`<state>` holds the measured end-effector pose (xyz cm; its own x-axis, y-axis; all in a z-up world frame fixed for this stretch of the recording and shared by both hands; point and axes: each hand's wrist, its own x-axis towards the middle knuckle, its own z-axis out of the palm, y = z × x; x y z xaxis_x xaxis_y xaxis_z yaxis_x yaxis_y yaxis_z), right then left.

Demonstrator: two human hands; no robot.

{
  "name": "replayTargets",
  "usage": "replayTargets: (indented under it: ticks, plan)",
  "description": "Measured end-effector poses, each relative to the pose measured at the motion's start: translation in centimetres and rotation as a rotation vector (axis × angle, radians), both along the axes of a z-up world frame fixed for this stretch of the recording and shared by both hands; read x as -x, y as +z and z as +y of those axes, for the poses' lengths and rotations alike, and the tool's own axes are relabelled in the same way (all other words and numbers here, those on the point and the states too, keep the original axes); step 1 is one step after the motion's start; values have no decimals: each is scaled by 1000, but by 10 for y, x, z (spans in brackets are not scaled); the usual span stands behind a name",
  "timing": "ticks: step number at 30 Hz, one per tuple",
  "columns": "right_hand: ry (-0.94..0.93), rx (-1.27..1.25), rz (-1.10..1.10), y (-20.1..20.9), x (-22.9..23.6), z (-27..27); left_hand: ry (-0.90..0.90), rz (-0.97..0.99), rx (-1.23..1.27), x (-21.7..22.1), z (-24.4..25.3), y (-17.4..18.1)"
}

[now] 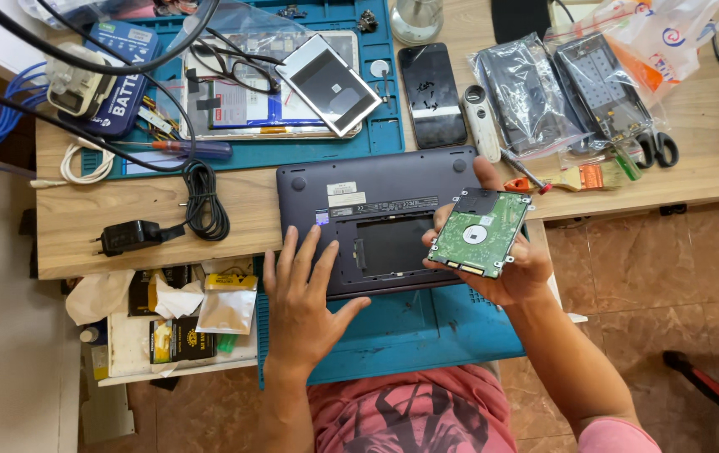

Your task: The person places a hard drive into the bay of a laptop and secures it with a screwdriver. The person then uses the screwdriver to tighten the screws around the hard drive bay.

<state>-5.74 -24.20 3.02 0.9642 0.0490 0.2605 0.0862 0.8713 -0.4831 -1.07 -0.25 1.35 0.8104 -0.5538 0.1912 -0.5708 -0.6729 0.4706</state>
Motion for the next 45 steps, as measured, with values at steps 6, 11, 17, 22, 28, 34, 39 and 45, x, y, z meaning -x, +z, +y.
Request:
replayTargets:
  ticks: [6, 11, 17, 22, 28, 34, 39, 45]
  plan:
    - [-60, -27, 63, -10, 8, 13, -54, -98, 130, 12, -16, -7]
    - [-75, 13, 45, -24, 12, 17, -83, -95, 532, 20, -31, -7]
    - [-97, 302, 52, -21, 33, 30, -154, -9, 838, 24, -34, 3]
    - [-92, 413, 82, -25, 53, 37, -262, -73, 864, 29, -27, -8]
    - [-28, 801, 141, -1, 61, 27, -418, -11, 729, 30, -24, 21]
    - [-54, 1074, -70, 5, 62, 8, -528, 92, 666, 27, -27, 24]
    - [63, 1141, -54, -2, 71, 0, -560, 117, 560, 30, -33, 26]
    - [-263, 1275, -77, -2, 80, -23, 132, 531, 870, 76, -41, 2]
